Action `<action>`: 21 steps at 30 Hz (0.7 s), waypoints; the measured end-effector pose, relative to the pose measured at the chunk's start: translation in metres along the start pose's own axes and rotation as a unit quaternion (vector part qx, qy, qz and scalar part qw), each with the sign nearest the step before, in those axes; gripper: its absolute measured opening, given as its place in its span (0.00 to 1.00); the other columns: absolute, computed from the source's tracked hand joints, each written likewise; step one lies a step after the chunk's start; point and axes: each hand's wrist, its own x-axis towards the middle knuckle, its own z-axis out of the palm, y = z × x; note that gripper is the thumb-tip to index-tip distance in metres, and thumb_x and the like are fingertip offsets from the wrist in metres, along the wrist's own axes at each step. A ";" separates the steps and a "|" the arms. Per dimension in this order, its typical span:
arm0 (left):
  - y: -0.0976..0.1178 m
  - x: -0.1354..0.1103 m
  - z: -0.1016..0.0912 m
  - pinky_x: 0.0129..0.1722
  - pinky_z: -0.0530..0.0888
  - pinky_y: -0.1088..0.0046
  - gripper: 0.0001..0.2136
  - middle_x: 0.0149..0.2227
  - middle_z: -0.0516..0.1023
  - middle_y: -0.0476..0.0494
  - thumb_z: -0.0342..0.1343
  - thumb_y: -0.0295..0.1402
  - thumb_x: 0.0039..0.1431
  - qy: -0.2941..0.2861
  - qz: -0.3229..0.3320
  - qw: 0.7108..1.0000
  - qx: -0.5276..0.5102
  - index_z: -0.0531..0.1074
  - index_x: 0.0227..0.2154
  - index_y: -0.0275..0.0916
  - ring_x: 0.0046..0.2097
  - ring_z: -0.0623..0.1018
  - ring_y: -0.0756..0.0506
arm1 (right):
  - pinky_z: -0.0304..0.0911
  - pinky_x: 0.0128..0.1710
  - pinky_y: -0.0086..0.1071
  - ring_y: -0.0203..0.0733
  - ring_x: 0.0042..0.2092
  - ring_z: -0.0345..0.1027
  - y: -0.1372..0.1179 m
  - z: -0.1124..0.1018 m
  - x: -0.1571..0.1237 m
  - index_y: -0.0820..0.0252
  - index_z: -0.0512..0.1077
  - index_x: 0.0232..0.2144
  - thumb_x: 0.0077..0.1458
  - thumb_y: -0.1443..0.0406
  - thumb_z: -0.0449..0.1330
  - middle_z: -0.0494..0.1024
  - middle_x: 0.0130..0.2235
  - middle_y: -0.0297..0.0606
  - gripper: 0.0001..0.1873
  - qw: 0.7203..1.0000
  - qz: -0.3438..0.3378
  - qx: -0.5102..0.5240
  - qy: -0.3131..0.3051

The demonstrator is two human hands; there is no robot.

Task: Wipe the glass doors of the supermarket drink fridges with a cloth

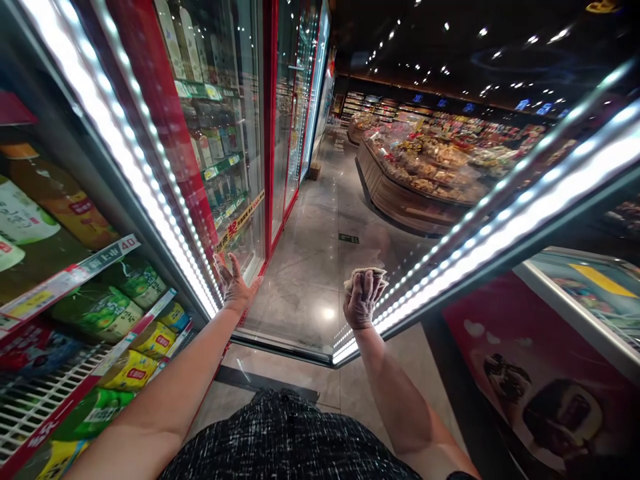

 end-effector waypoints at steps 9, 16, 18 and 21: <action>-0.011 -0.005 -0.001 0.70 0.46 0.42 0.46 0.74 0.21 0.21 0.60 0.37 0.57 -0.024 0.017 0.999 0.036 0.44 0.73 0.28 0.75 0.27 0.31 | 0.46 0.69 0.64 0.59 0.76 0.37 -0.031 0.004 0.003 0.53 0.50 0.73 0.63 0.71 0.55 0.56 0.72 0.55 0.39 0.998 -0.051 -0.011 -0.031; -0.019 -0.001 -0.006 0.72 0.42 0.47 0.43 0.75 0.28 0.25 0.61 0.35 0.55 -0.023 0.040 0.997 0.060 0.52 0.72 0.30 0.75 0.27 0.35 | 0.42 0.69 0.67 0.62 0.75 0.38 -0.052 0.022 0.015 0.54 0.56 0.71 0.62 0.69 0.56 0.57 0.72 0.54 0.36 0.999 -0.028 0.012 -0.018; -0.023 0.002 -0.008 0.72 0.43 0.48 0.43 0.75 0.29 0.25 0.60 0.34 0.54 -0.039 0.048 0.996 0.058 0.52 0.71 0.29 0.75 0.28 0.35 | 0.45 0.69 0.64 0.60 0.74 0.43 -0.056 0.026 -0.003 0.51 0.60 0.69 0.61 0.70 0.56 0.60 0.70 0.51 0.35 0.998 -0.040 0.017 -0.046; -0.028 0.003 -0.010 0.72 0.44 0.46 0.42 0.75 0.30 0.24 0.60 0.32 0.55 -0.049 0.060 0.995 0.060 0.53 0.71 0.29 0.75 0.29 0.34 | 0.47 0.69 0.59 0.57 0.73 0.46 -0.061 0.026 -0.017 0.51 0.62 0.68 0.61 0.72 0.56 0.65 0.68 0.50 0.34 0.996 -0.056 0.018 -0.069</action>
